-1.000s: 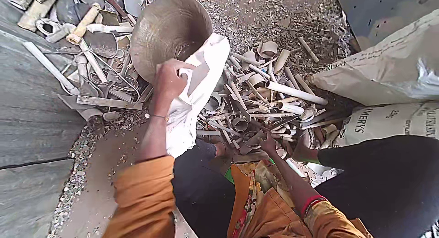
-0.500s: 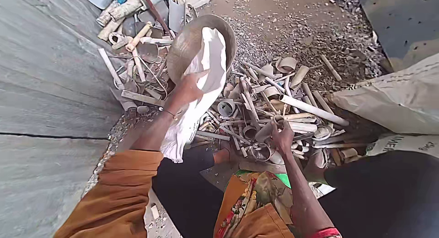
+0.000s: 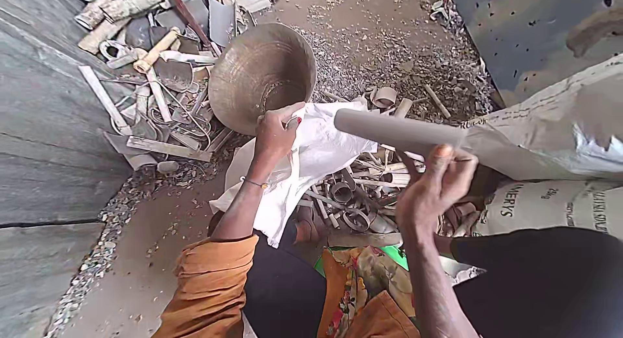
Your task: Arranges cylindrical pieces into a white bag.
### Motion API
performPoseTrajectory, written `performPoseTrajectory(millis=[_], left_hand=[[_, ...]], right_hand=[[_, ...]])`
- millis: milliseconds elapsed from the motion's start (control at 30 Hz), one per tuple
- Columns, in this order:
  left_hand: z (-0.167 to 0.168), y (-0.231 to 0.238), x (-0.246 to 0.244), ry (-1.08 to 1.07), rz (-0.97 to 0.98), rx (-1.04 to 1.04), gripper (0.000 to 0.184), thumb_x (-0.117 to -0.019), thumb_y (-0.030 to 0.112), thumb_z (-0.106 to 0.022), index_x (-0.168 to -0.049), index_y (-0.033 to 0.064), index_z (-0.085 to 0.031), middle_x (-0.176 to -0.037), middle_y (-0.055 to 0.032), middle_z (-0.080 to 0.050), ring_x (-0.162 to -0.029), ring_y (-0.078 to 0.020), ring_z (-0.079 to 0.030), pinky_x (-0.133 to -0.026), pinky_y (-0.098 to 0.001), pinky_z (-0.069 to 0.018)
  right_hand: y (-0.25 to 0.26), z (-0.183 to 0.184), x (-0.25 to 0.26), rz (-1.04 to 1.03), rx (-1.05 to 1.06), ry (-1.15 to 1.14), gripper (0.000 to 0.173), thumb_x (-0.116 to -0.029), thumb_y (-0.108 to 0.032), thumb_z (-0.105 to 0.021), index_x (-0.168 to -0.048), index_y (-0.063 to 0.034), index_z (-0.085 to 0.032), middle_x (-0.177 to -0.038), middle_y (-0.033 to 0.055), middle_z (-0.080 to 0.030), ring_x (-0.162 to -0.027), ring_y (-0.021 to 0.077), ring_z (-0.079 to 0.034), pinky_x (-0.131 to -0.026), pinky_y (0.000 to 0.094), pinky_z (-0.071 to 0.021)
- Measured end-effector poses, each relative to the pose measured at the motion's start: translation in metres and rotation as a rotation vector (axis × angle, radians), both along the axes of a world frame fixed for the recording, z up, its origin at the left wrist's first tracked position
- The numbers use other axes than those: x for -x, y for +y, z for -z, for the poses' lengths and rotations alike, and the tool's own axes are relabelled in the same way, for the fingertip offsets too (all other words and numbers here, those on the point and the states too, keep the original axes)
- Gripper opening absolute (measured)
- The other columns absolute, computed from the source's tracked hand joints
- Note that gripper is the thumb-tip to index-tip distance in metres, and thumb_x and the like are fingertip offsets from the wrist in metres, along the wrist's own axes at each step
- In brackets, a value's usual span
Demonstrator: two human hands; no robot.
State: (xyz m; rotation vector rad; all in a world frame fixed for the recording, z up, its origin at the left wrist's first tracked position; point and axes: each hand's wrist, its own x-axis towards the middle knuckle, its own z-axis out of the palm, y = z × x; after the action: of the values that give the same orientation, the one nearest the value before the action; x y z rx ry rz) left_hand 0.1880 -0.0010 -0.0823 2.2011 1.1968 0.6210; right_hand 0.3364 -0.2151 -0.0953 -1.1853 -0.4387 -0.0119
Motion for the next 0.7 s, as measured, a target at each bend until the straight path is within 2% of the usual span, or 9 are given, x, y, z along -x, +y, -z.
performPoseTrajectory(millis=[67, 167, 233, 300, 367, 433, 500, 600, 700], left_hand=[[0.001, -0.003, 0.003, -0.056, -0.022, -0.046, 0.034, -0.1045, 0.023, -0.060, -0.137, 0.0210, -0.067, -0.131, -0.0063, -0.071, -0.119, -0.0294, -0.066, -0.104, -0.0577, -0.0455], [0.008, -0.001, 0.016, -0.166, -0.075, -0.062, 0.036, -0.1029, 0.024, -0.063, -0.137, 0.0104, -0.064, -0.125, -0.0119, -0.072, -0.107, -0.0284, -0.070, -0.095, -0.0520, -0.0537], [0.013, 0.008, 0.027, -0.212, -0.134, -0.138, 0.033, -0.1015, 0.023, -0.064, -0.131, 0.0081, -0.068, -0.124, -0.0103, -0.072, -0.108, -0.0195, -0.070, -0.097, -0.0427, -0.0548], [0.008, 0.009, 0.046, -0.216, -0.175, -0.220, 0.033, -0.1032, 0.024, -0.060, -0.130, 0.0057, -0.068, -0.127, -0.0106, -0.070, -0.115, -0.0119, -0.067, -0.104, -0.0322, -0.0509], [0.000, 0.015, 0.073, -0.225, -0.193, -0.224, 0.038, -0.1043, 0.028, -0.057, -0.133, 0.0035, -0.065, -0.127, -0.0089, -0.069, -0.118, -0.0069, -0.064, -0.105, -0.0264, -0.0491], [0.000, 0.020, 0.096, -0.322, -0.251, -0.160, 0.037, -0.1023, 0.030, -0.062, -0.131, 0.0059, -0.066, -0.120, -0.0004, -0.072, -0.109, -0.0005, -0.066, -0.098, -0.0224, -0.0528], [0.006, 0.021, 0.107, -0.382, -0.333, -0.114, 0.034, -0.0995, 0.031, -0.066, -0.124, 0.0078, -0.069, -0.111, 0.0036, -0.073, -0.101, 0.0010, -0.068, -0.092, -0.0216, -0.0552], [0.009, 0.020, 0.103, -0.273, -0.384, -0.092, 0.031, -0.0986, 0.033, -0.066, -0.119, 0.0097, -0.071, -0.105, 0.0047, -0.073, -0.095, 0.0033, -0.066, -0.088, -0.0203, -0.0520], [0.009, 0.021, 0.091, -0.155, -0.358, -0.143, 0.031, -0.0980, 0.037, -0.066, -0.117, 0.0145, -0.073, -0.104, 0.0058, -0.075, -0.095, 0.0028, -0.067, -0.090, -0.0226, -0.0512]], right_hand=[[0.022, 0.017, 0.022, -0.065, 0.088, 0.037, 0.020, -0.1056, -0.017, -0.049, -0.115, 0.0000, -0.049, -0.101, 0.0024, -0.059, -0.090, 0.0084, -0.068, -0.082, 0.0354, -0.0626], [0.062, 0.052, 0.062, -0.289, 0.279, 0.034, 0.026, -0.1030, -0.018, -0.054, -0.114, 0.0059, -0.056, -0.097, 0.0132, -0.060, -0.077, 0.0157, -0.062, -0.068, 0.0356, -0.0557], [0.087, 0.066, 0.089, -0.628, 0.304, -0.036, 0.023, -0.1033, -0.013, -0.058, -0.117, 0.0054, -0.058, -0.117, 0.0187, -0.062, -0.100, 0.0229, -0.066, -0.084, 0.0399, -0.0578], [0.098, 0.061, 0.103, -0.902, 0.297, -0.070, 0.022, -0.0990, -0.001, -0.061, -0.120, 0.0056, -0.062, -0.150, 0.0234, -0.050, -0.128, 0.0299, -0.059, -0.100, 0.0418, -0.0542], [0.095, 0.053, 0.105, -0.915, 0.266, -0.169, 0.015, -0.0923, 0.011, -0.060, -0.106, 0.0076, -0.066, -0.144, 0.0247, -0.054, -0.118, 0.0285, -0.064, -0.092, 0.0371, -0.0569], [0.083, 0.070, 0.096, -0.771, 0.291, -0.398, 0.015, -0.0866, 0.015, -0.060, -0.098, 0.0078, -0.066, -0.122, 0.0228, -0.064, -0.106, 0.0267, -0.067, -0.088, 0.0355, -0.0590], [0.058, 0.101, 0.075, -0.615, 0.503, -0.502, 0.019, -0.0867, 0.011, -0.063, -0.104, 0.0073, -0.068, -0.112, 0.0220, -0.067, -0.100, 0.0302, -0.068, -0.085, 0.0415, -0.0587], [0.016, 0.191, 0.034, -0.560, 1.028, -0.319, 0.026, -0.0944, -0.002, -0.063, -0.119, 0.0048, -0.065, -0.122, 0.0263, -0.064, -0.108, 0.0402, -0.066, -0.089, 0.0555, -0.0550], [-0.026, 0.279, 0.001, -0.737, 1.485, -0.152, 0.041, -0.0907, -0.015, -0.073, -0.126, 0.0041, -0.066, -0.133, 0.0319, -0.059, -0.124, 0.0480, -0.057, -0.104, 0.0622, -0.0448]])
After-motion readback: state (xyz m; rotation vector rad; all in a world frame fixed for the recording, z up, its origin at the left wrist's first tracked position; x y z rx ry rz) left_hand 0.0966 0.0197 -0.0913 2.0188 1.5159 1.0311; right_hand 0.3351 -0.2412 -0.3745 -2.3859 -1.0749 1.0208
